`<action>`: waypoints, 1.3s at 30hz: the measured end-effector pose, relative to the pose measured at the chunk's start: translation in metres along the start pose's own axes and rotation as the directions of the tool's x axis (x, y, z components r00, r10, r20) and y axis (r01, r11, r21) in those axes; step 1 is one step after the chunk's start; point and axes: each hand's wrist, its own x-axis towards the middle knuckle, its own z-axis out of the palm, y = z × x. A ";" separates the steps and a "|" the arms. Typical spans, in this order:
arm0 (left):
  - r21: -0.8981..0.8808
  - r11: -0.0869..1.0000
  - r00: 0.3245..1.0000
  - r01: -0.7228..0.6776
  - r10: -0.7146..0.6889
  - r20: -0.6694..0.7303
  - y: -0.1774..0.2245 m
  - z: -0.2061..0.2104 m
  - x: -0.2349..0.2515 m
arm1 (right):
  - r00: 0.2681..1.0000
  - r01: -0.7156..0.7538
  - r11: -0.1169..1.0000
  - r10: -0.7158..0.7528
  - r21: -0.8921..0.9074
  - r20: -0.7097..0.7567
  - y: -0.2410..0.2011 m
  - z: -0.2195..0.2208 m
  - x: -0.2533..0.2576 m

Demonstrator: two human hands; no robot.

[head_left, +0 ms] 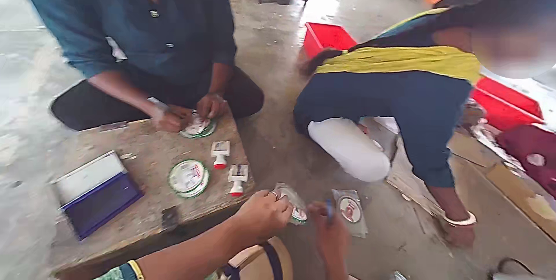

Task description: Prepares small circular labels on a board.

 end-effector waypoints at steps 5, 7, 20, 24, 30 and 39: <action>0.167 0.978 0.861 -0.122 0.188 -0.473 -0.028 -0.060 -0.088 | 0.977 -0.007 0.828 -0.115 0.560 0.181 -0.067 -0.003 -0.027; 0.179 0.978 0.838 -0.106 0.185 -0.513 -0.025 -0.075 -0.121 | 0.890 -0.095 0.749 -0.231 0.656 0.393 -0.099 0.006 -0.040; -0.879 -0.063 0.548 0.472 -0.760 0.348 -0.013 -0.130 -0.278 | 0.100 0.585 0.807 -0.180 0.088 0.979 -0.240 0.122 -0.068; -0.876 -0.351 0.185 0.329 -0.886 0.425 -0.018 -0.123 -0.275 | 0.323 0.318 0.945 -0.185 0.078 0.928 -0.233 0.152 -0.078; -0.924 -0.095 0.025 0.369 -0.993 0.112 -0.033 -0.108 -0.287 | 0.633 -0.121 0.985 -0.019 0.123 0.774 -0.212 0.174 -0.093; -0.562 -0.220 -0.075 0.797 -0.960 0.269 -0.151 -0.143 -0.314 | 0.510 0.126 0.991 -0.034 -0.036 0.859 -0.212 0.176 -0.059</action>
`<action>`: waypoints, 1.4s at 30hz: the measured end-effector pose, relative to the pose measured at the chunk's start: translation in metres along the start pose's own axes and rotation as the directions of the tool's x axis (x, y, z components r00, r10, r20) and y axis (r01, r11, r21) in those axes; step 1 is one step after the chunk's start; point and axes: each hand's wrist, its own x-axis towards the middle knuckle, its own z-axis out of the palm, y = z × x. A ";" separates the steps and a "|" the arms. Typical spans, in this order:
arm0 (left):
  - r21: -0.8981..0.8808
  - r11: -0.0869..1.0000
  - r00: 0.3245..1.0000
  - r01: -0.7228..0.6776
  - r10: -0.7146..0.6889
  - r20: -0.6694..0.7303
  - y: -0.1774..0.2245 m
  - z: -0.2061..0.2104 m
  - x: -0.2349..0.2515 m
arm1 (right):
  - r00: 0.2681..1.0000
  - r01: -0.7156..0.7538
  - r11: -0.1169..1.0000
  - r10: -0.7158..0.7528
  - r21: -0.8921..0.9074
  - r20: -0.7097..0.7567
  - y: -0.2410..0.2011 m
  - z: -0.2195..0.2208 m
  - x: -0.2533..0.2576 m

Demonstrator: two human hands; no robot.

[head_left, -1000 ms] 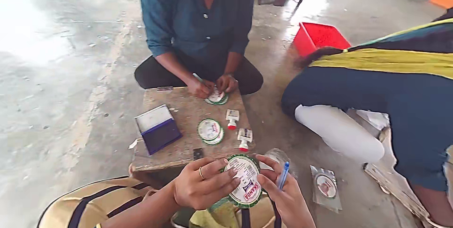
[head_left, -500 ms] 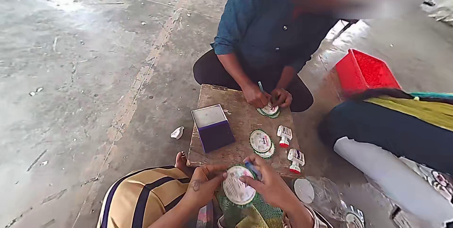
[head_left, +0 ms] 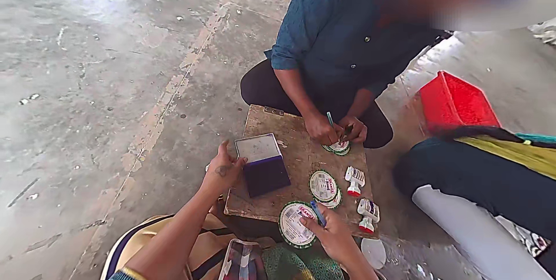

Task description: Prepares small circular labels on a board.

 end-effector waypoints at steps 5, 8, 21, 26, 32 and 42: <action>0.091 0.996 0.997 0.023 -0.017 -0.072 0.009 0.001 0.037 | 0.996 0.010 0.996 -0.001 -0.094 0.085 -0.004 0.002 0.008; 0.082 0.997 0.997 0.003 0.004 -0.083 0.011 0.000 0.052 | 0.986 0.069 0.974 -0.033 -0.216 0.165 -0.010 0.000 0.018; 0.352 0.936 0.996 -0.023 0.052 -0.073 0.050 -0.013 0.058 | 0.847 0.419 0.578 0.029 -0.700 0.530 -0.121 0.009 0.102; 0.363 0.892 0.946 -0.271 0.316 -0.069 0.016 -0.009 -0.014 | 0.845 0.526 0.628 -0.466 -0.574 0.263 -0.088 -0.010 0.072; 0.380 0.659 0.746 -0.649 0.649 0.149 -0.015 0.047 -0.051 | 0.748 0.663 0.682 -0.586 0.310 -0.310 -0.026 -0.032 0.046; 0.395 0.508 0.643 -0.765 0.595 0.482 -0.011 0.046 -0.025 | 0.781 0.600 0.715 -0.428 0.359 -0.454 0.001 0.049 0.036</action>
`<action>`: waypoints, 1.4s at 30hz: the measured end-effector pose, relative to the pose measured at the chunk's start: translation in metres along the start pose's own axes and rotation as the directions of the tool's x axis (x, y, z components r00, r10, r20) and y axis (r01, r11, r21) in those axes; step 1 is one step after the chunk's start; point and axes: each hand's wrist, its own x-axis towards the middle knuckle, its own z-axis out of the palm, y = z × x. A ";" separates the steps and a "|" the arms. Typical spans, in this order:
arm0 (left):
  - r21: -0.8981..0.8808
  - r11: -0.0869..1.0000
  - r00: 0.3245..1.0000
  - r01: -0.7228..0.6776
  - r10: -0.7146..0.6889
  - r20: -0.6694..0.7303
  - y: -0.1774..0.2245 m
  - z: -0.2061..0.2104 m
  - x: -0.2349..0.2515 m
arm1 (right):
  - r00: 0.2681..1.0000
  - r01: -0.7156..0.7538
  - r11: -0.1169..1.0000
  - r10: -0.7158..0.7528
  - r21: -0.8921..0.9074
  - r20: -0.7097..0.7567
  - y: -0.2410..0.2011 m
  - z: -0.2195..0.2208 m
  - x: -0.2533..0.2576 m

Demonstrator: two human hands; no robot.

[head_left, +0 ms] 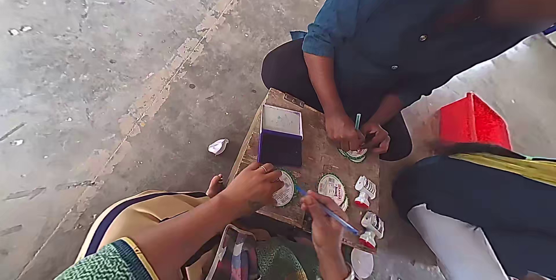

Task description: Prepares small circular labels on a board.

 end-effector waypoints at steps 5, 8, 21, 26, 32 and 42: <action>-0.043 0.999 0.999 -0.020 0.018 -0.029 -0.012 -0.004 -0.004 | 0.994 0.041 0.991 -0.053 -0.126 -0.096 0.024 0.028 -0.020; -0.098 0.995 0.998 0.025 -0.031 -0.059 -0.010 -0.003 -0.005 | 0.992 0.126 0.960 -0.128 -0.250 0.010 0.027 0.031 -0.019; 0.009 0.997 0.956 0.083 -0.077 -0.282 0.008 0.009 -0.002 | 0.991 0.133 0.904 -0.109 -0.407 0.082 0.031 0.041 -0.005; -0.045 0.997 0.948 0.058 -0.069 -0.309 0.004 0.014 -0.002 | 0.994 0.106 0.924 -0.092 -0.367 0.055 0.035 0.040 -0.006; -0.050 0.996 0.944 0.069 -0.081 -0.320 0.004 0.014 -0.002 | 0.996 0.090 0.926 -0.080 -0.366 0.044 0.034 0.041 -0.005; -0.057 0.995 0.949 0.084 -0.098 -0.299 0.004 0.014 -0.003 | 0.996 0.090 0.928 -0.076 -0.362 0.051 0.033 0.040 -0.006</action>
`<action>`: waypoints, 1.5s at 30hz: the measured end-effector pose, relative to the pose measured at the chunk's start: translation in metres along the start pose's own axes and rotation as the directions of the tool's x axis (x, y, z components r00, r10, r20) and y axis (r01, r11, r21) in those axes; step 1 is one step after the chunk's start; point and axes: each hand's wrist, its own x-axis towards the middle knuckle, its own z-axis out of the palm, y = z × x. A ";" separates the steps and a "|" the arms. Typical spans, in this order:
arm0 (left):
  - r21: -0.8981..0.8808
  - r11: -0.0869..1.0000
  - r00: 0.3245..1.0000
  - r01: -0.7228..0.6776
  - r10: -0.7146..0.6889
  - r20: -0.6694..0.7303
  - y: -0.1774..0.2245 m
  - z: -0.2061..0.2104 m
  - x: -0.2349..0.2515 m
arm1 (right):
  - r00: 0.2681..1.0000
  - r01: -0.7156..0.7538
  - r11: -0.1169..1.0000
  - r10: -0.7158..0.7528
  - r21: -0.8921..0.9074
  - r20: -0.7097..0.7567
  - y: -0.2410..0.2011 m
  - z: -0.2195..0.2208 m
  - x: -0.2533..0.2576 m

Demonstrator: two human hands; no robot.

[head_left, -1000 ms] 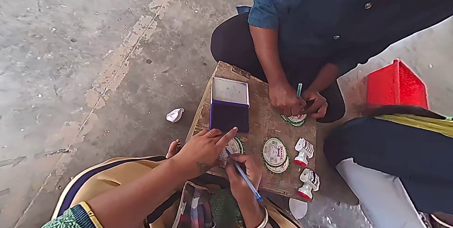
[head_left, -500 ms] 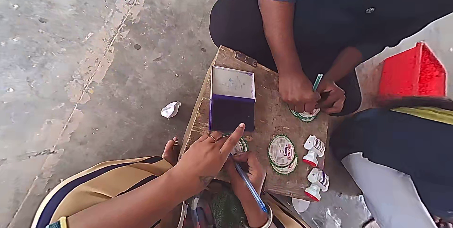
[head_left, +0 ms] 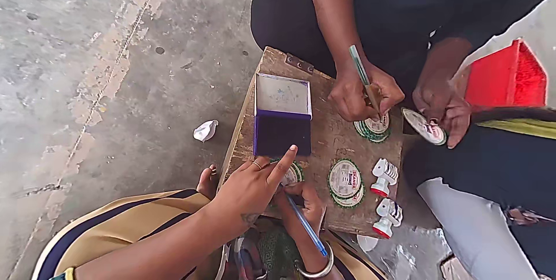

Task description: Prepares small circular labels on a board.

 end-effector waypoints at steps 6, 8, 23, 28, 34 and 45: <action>0.014 1.000 1.000 0.001 -0.001 -0.015 -0.001 0.002 -0.001 | 1.000 -0.011 1.000 0.011 0.030 0.010 0.000 0.000 0.000; 0.001 1.000 1.000 0.005 -0.005 -0.015 0.000 0.002 -0.001 | 1.000 -0.028 0.999 0.028 0.042 0.006 -0.001 -0.001 0.000; 0.012 1.000 1.000 0.016 -0.016 0.003 0.000 0.001 -0.001 | 1.000 0.028 0.999 -0.027 0.042 -0.016 0.003 0.000 -0.001; 0.026 1.000 1.000 0.003 -0.003 -0.007 0.000 0.002 -0.001 | 0.999 0.029 1.000 -0.029 0.000 -0.021 0.003 0.000 -0.001; 0.035 0.999 1.000 -0.003 0.004 -0.026 -0.002 0.003 -0.002 | 0.996 0.061 0.998 -0.061 -0.002 -0.057 0.004 -0.003 -0.005; 0.046 0.999 1.000 0.016 -0.015 -0.013 0.000 0.003 -0.003 | 0.997 0.049 0.999 -0.049 -0.001 -0.051 0.002 -0.005 -0.004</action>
